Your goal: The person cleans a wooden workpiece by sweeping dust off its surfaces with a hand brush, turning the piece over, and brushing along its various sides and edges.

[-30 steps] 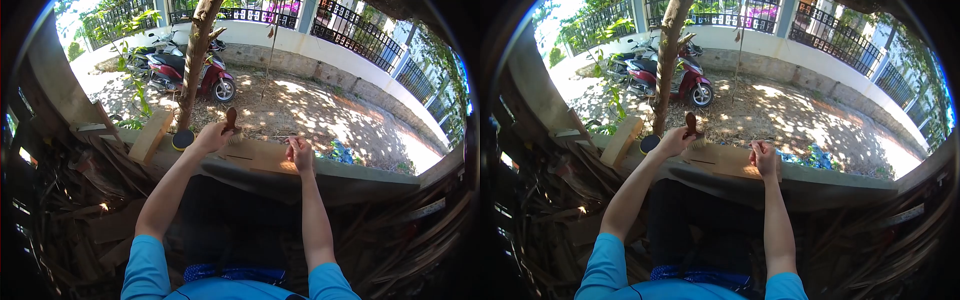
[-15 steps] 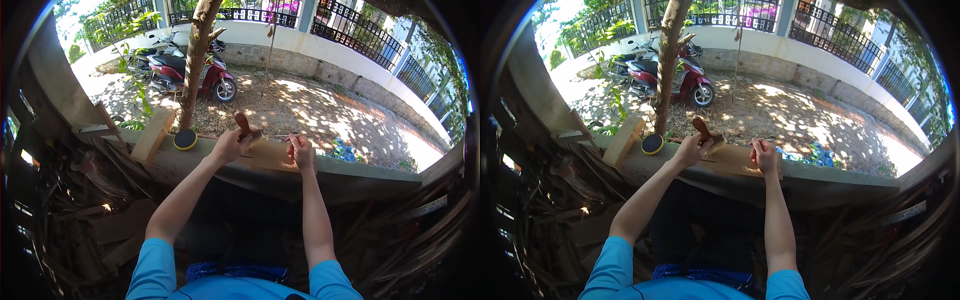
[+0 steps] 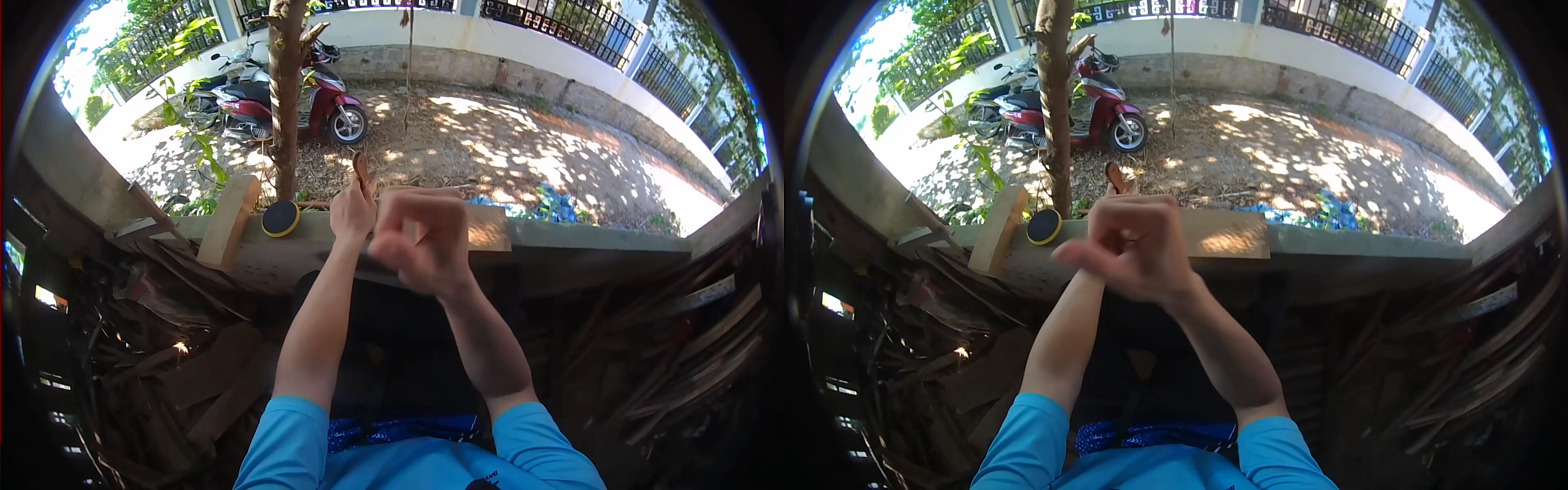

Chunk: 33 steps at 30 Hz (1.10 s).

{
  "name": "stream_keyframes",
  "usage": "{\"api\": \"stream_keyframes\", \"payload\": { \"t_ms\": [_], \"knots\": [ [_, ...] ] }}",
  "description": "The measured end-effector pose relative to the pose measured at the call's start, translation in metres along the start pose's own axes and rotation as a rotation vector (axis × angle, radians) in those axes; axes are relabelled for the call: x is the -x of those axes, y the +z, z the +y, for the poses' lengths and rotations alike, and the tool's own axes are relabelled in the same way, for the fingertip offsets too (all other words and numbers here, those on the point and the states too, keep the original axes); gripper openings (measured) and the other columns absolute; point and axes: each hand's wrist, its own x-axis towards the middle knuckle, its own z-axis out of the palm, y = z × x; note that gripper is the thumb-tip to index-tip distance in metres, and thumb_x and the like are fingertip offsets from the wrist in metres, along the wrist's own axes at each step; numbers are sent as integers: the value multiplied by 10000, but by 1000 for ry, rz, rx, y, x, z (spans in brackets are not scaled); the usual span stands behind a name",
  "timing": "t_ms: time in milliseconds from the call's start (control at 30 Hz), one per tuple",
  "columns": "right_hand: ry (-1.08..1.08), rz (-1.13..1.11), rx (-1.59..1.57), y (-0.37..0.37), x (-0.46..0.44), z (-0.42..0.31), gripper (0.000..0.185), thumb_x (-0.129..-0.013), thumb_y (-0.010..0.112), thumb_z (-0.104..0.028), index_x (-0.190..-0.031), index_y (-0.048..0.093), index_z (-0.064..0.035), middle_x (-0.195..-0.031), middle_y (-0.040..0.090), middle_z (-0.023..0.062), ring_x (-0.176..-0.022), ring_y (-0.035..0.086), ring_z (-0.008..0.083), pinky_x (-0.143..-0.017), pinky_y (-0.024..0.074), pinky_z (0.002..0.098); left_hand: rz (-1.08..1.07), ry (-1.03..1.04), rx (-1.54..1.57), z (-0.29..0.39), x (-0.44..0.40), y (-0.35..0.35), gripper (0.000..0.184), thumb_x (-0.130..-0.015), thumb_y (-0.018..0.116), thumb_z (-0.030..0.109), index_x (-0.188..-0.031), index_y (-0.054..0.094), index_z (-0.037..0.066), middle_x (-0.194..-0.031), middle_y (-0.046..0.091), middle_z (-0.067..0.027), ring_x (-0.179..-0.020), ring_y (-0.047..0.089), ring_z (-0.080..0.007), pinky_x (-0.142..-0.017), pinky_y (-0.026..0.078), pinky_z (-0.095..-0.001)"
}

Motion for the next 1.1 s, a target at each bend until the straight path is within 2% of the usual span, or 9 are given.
{"api": "stream_keyframes", "payload": {
  "t_ms": [100, 233, 333, 400, 567, 800, 933, 1100],
  "knots": [
    [-220, -180, -227, 31, -23, -59, 726, -669, 916, -615, -549, 408, -110, -515, 401, -7, -457, 445, 120, -444, 268, 289, -9, -5, 1, 2, 0, 6, 259, -1010, 549, 259, -1155, 620, 57, -904, 734, -220, -871, 709, -416, -782, 539, -539],
    [-210, -226, -327, 58, -18, -82, 837, -659, 792, -814, -558, 349, -112, -522, 353, 20, -439, 451, 208, -434, 263, 328, 88, 20, -6, 8, 7, -5, 273, -1029, 548, 300, -1109, 632, 52, -874, 724, -220, -857, 705, -413, -765, 533, -535],
    [-221, -215, -390, 70, -16, -84, 857, -668, 703, -889, -562, 362, -109, -526, 373, 34, -444, 467, 242, -429, 278, 349, 76, -8, -30, 15, 9, -11, 273, -1031, 547, 300, -1109, 633, 54, -873, 727, -206, -862, 708, -405, -774, 535, -526],
    [-328, -215, -421, 69, -26, -84, 858, -675, 685, -898, -567, 367, -109, -525, 374, 34, -445, 469, 242, -428, 288, 357, 86, 0, -13, 14, 10, -9, 266, -1024, 555, 298, -1102, 632, 55, -876, 733, -203, -856, 709, -408, -772, 536, -529],
    [-213, -291, -342, 78, -20, -82, 865, -666, 655, -927, -571, 378, -114, -519, 379, 31, -450, 481, 247, -428, 314, 359, 90, 20, -4, 11, 9, -9, 268, -1017, 562, 292, -1121, 633, 55, -897, 738, -207, -866, 709, -412, -782, 537, -532],
    [-283, -280, -450, 78, -26, -78, 887, -632, 600, -980, -568, 380, -123, -517, 400, 25, -466, 512, 246, -433, 344, 352, 81, 7, -7, 13, 13, -9, 261, -1015, 562, 290, -1115, 633, 60, -880, 738, -199, -869, 708, -413, -784, 536, -531],
    [-318, -214, -360, 90, -17, -74, 877, -645, 582, -980, -577, 386, -127, -522, 400, 23, -469, 506, 248, -427, 338, 342, 70, -4, -19, 16, 11, -15, 258, -1017, 560, 292, -1112, 636, 64, -881, 738, -197, -871, 710, -407, -785, 536, -524],
    [-250, -291, -518, 71, -15, -65, 872, -669, 573, -964, -594, 429, -107, -538, 424, 4, -470, 518, 193, -418, 326, 332, 89, 10, 14, 13, 11, -10, 260, -1018, 559, 294, -1111, 644, 67, -877, 739, -193, -870, 711, -405, -785, 535, -525]
  ]
}}
